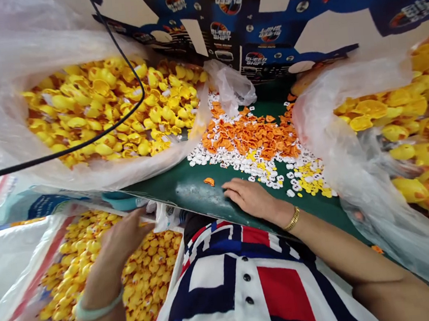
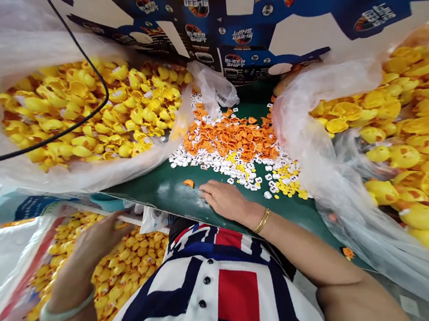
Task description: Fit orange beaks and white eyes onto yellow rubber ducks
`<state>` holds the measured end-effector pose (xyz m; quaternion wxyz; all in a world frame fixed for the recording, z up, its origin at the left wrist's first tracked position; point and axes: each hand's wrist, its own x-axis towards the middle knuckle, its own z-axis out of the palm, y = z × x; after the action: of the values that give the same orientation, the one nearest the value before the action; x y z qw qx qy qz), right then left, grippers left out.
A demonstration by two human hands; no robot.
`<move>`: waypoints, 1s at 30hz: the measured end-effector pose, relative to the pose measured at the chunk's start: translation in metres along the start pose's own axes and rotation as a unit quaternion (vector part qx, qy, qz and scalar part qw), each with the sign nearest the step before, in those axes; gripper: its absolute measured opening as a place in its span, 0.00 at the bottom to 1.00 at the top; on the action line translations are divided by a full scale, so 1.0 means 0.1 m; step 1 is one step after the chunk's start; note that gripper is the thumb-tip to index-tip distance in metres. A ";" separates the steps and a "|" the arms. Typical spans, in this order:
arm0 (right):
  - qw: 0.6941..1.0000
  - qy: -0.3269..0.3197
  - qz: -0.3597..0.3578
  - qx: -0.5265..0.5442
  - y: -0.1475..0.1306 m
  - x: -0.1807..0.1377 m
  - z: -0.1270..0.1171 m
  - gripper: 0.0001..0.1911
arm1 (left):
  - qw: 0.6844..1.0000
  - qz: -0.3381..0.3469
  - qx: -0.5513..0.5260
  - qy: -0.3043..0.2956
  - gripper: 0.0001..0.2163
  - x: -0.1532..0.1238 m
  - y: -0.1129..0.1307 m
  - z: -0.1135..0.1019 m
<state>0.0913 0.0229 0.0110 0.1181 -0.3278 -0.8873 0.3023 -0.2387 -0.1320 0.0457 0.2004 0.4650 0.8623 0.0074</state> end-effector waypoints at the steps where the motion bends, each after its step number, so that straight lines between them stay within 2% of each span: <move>1: 1.000 0.007 0.008 -0.009 0.00 0.10 0.02 0.12 | 0.995 -0.038 0.078 0.054 0.18 -0.02 -0.23 -0.09; 3: 0.999 0.010 0.020 -0.032 -0.03 0.29 0.08 0.12 | 0.985 -0.064 0.103 0.122 0.17 -0.04 -0.46 -0.18; 4: 0.998 0.010 0.023 -0.050 -0.05 0.38 0.12 0.13 | 0.988 -0.057 0.060 0.131 0.16 -0.05 -0.44 -0.17; 6: 0.995 0.007 0.021 -0.098 -0.09 0.49 0.19 0.13 | 0.990 0.006 -0.108 0.094 0.17 -0.01 -0.17 -0.04; 8: 0.990 0.002 0.009 -0.141 -0.11 0.52 0.21 0.11 | 0.954 0.091 -0.282 0.040 0.18 0.06 0.30 0.16; 9: 0.987 -0.001 0.001 -0.158 -0.11 0.49 0.20 0.12 | 0.936 0.126 -0.328 0.020 0.17 0.10 0.55 0.27; 11: 0.983 -0.010 -0.025 -0.183 -0.10 0.37 0.15 0.11 | 0.915 0.206 -0.347 0.013 0.16 0.17 1.02 0.46; 14: 0.977 -0.032 -0.056 -0.206 -0.05 0.07 0.05 0.08 | 0.894 0.312 -0.316 -0.061 0.10 0.23 1.51 0.62; 16: 0.978 -0.039 -0.047 -0.198 -0.01 -0.16 0.03 0.08 | 0.878 0.339 -0.307 -0.138 0.07 0.26 1.69 0.68; 19: 0.989 -0.016 -0.018 -0.147 0.08 -0.44 0.03 0.09 | 0.845 0.346 -0.321 -0.251 0.08 0.30 1.86 0.74; 22: 0.998 0.038 -0.003 -0.058 0.21 -0.59 -0.02 0.10 | 0.814 0.361 -0.326 -0.317 0.12 0.33 1.97 0.77; 24: 0.995 0.089 0.021 -0.028 0.33 -0.62 -0.13 0.10 | 0.815 0.390 -0.304 -0.304 0.16 0.34 2.03 0.76; 27: 0.984 0.147 0.077 -0.068 0.51 -0.54 -0.32 0.11 | 0.824 0.431 -0.276 -0.243 0.16 0.34 2.09 0.76; 30: 0.977 0.122 0.090 -0.148 0.60 -0.42 -0.43 0.10 | 0.829 0.399 -0.328 -0.215 0.12 0.34 2.12 0.80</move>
<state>0.1712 0.0519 0.0072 0.1476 -0.4541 -0.8682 0.1350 -0.0575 0.0017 0.0029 0.5007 0.6654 0.4840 0.2690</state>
